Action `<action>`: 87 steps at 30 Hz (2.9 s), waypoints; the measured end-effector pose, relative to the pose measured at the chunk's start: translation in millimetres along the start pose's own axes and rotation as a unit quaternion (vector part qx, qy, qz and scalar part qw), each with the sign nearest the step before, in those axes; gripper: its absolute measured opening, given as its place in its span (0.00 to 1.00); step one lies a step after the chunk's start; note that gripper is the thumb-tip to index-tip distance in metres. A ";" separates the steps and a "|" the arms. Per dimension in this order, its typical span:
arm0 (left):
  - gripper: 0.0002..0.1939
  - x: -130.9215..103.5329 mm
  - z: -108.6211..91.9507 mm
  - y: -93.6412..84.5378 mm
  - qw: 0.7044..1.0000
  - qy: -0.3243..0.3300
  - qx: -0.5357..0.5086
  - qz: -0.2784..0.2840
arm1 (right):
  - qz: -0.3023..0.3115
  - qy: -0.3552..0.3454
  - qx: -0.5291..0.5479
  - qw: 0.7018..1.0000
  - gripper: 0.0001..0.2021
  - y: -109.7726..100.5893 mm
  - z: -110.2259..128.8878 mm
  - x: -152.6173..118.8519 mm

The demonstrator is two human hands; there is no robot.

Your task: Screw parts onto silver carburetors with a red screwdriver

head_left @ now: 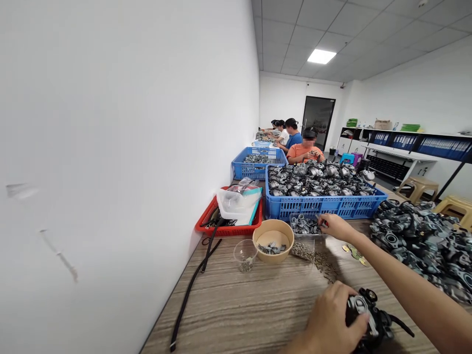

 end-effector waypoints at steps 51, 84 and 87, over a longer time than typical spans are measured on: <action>0.13 -8.9 3.6 4.9 0.997 0.071 -0.013 -0.031 | -0.286 -0.016 0.142 0.948 0.09 -55.4 78.1 -273.6; 0.23 -10.0 13.6 -2.3 0.997 0.005 -0.073 -0.008 | -0.432 0.142 0.415 0.788 0.12 -102.9 -25.3 -306.9; 0.23 -10.2 14.2 -2.4 0.998 0.008 -0.065 -0.012 | -0.416 0.144 0.442 0.781 0.11 -96.4 -38.6 -302.0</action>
Point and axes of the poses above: each hand's wrist, its own x-axis towards the middle knuckle, its own y-axis out of the palm, z = x × y, the point moved 10 cm from there along x, towards the middle knuckle, and after that the axes turned 14 degrees about -x, right-handed, at the moved point
